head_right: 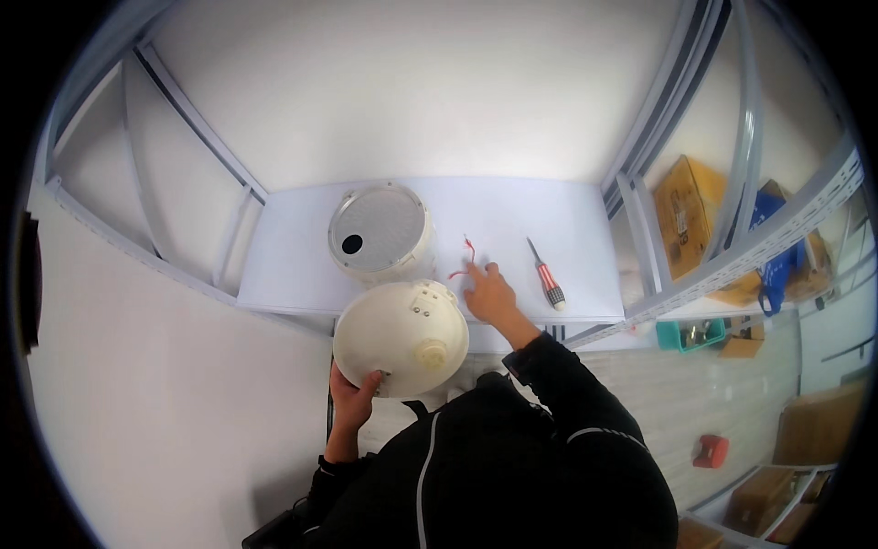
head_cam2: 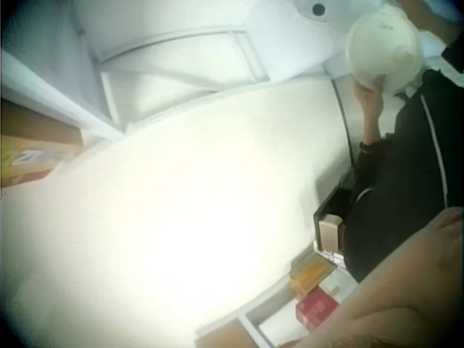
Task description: The person assembles a white rice cooker by screwing a socket into the base, inserting a red wire, and attaching the inner pot and lid. The person then repeats the process on a second unit, using a screwdriver to secure the socket and wire.
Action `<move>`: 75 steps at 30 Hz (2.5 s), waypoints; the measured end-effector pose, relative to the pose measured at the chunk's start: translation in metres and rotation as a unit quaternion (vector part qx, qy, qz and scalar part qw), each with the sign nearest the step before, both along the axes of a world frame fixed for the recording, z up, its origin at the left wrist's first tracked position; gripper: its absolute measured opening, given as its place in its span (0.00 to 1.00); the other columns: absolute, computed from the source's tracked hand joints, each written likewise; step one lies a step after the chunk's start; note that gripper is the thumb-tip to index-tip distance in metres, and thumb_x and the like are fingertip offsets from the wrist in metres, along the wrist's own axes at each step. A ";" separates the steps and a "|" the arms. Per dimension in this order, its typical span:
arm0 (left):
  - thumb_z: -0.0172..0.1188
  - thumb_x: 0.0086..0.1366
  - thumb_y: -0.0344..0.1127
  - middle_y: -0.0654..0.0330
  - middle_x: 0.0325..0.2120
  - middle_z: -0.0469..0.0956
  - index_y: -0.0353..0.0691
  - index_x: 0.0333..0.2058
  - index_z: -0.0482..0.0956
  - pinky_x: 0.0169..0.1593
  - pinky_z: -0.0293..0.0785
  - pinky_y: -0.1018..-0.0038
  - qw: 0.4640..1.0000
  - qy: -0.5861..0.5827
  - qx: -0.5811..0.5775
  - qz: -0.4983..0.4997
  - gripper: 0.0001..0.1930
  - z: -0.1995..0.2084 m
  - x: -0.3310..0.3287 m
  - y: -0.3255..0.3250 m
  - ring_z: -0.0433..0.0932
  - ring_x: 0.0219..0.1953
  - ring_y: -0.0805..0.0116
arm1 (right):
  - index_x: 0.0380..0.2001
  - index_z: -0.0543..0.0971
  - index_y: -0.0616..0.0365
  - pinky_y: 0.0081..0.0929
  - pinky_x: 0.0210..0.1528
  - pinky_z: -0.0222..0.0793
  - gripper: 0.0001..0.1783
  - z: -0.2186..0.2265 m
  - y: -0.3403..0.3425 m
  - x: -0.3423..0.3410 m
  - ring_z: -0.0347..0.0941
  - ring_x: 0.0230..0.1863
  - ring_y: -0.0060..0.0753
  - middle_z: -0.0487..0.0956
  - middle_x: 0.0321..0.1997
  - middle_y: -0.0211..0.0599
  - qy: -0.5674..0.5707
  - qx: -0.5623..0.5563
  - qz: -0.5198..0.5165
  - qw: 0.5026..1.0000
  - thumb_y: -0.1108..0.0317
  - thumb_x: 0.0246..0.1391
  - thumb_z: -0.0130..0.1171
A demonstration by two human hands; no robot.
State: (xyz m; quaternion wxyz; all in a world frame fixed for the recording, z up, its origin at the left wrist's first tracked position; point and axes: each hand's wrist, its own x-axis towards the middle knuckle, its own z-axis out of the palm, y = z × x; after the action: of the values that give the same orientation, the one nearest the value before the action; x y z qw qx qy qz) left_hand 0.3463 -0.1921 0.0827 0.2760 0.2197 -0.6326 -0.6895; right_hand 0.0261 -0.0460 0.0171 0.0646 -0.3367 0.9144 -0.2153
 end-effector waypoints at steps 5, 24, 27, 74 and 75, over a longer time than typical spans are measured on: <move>0.73 0.67 0.26 0.55 0.52 0.81 0.34 0.61 0.71 0.56 0.80 0.67 1.000 0.000 -0.027 0.016 0.27 -0.005 0.001 -0.004 0.81 0.53 0.67 | 0.68 0.75 0.44 0.50 0.56 0.80 0.32 0.005 -0.015 0.001 0.76 0.61 0.56 0.68 0.69 0.53 0.051 0.009 0.050 0.997 0.52 0.63 0.66; 0.70 0.67 0.25 0.54 0.57 0.79 0.34 0.65 0.68 0.59 0.79 0.67 0.994 0.072 -0.053 0.066 0.30 0.008 -0.032 -0.013 0.80 0.56 0.66 | 0.43 0.77 0.60 0.50 0.46 0.81 0.10 -0.027 -0.029 -0.034 0.84 0.46 0.57 0.84 0.44 0.53 0.039 0.053 0.018 0.998 0.71 0.60 0.62; 0.70 0.68 0.25 0.52 0.57 0.78 0.33 0.65 0.66 0.60 0.78 0.67 0.990 0.106 -0.051 0.082 0.30 0.019 -0.049 -0.010 0.79 0.57 0.65 | 0.47 0.79 0.60 0.48 0.48 0.80 0.11 -0.019 -0.018 -0.041 0.83 0.47 0.58 0.84 0.45 0.54 -0.034 0.029 0.018 0.999 0.72 0.61 0.60; 0.64 0.74 0.35 0.52 0.57 0.82 0.28 0.65 0.71 0.62 0.75 0.67 0.994 0.094 -0.031 -0.051 0.26 0.050 -0.074 0.004 0.80 0.57 0.66 | 0.39 0.90 0.59 0.31 0.28 0.75 0.07 0.211 0.003 0.090 0.83 0.26 0.40 0.86 0.29 0.40 -0.003 -0.345 0.125 0.930 0.68 0.61 0.72; 0.64 0.74 0.35 0.52 0.57 0.81 0.28 0.66 0.70 0.62 0.75 0.67 0.993 0.103 -0.023 -0.045 0.27 0.047 -0.073 0.003 0.79 0.57 0.65 | 0.40 0.90 0.59 0.31 0.28 0.75 0.07 0.214 0.002 0.092 0.83 0.26 0.40 0.87 0.30 0.40 -0.020 -0.344 0.127 0.930 0.68 0.62 0.72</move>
State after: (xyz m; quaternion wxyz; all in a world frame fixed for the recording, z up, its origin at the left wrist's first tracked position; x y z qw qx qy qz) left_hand 0.2728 -0.1892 0.1301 0.3133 0.1127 -0.6258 -0.7054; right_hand 0.1185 -0.0437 0.2309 -0.0103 -0.4473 0.7321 -0.5136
